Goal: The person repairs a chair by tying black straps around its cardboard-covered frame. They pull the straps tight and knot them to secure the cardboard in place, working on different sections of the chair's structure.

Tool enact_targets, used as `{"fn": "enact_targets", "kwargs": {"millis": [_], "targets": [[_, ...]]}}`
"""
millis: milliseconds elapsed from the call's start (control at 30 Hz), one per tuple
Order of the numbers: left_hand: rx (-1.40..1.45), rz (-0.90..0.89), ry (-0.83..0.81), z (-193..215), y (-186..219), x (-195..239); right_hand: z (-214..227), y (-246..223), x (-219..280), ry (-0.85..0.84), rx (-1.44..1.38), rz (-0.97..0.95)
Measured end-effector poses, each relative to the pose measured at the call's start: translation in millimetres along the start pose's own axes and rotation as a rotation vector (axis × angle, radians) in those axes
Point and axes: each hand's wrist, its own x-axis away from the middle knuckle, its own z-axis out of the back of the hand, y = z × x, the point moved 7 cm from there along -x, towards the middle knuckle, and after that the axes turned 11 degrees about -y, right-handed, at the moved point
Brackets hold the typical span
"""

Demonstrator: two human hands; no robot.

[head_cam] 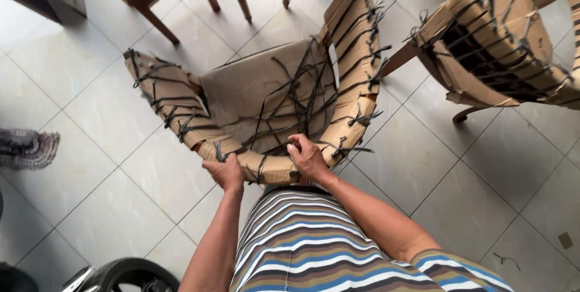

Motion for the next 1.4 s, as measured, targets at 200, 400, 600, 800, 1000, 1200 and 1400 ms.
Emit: {"fn": "enact_targets", "kwargs": {"millis": [200, 400, 600, 800, 1000, 1200, 1400], "targets": [[0.100, -0.024, 0.040, -4, 3, -3, -21, 18, -20, -0.097, 0.179, -0.107], [0.112, -0.007, 0.113, -11, -11, -8, -29, -1, -23, -0.333, 0.352, -0.198], [0.008, 0.068, 0.268, -19, -25, -17, -39, 29, -81, -0.660, 0.472, -0.225], [-0.142, 0.166, 0.362, -23, -40, -13, 3, 73, -166, -0.697, 0.566, -0.198], [-0.225, 0.247, 0.404, -19, -18, -6, 36, 191, -281, -0.660, 0.746, -0.211], [-0.295, 0.277, 0.472, -17, 3, 3, 74, 273, -347, -0.615, 0.770, -0.308], [-0.329, 0.274, 0.522, -16, 5, 3, 72, 270, -373, -0.655, 0.881, -0.335]]}}
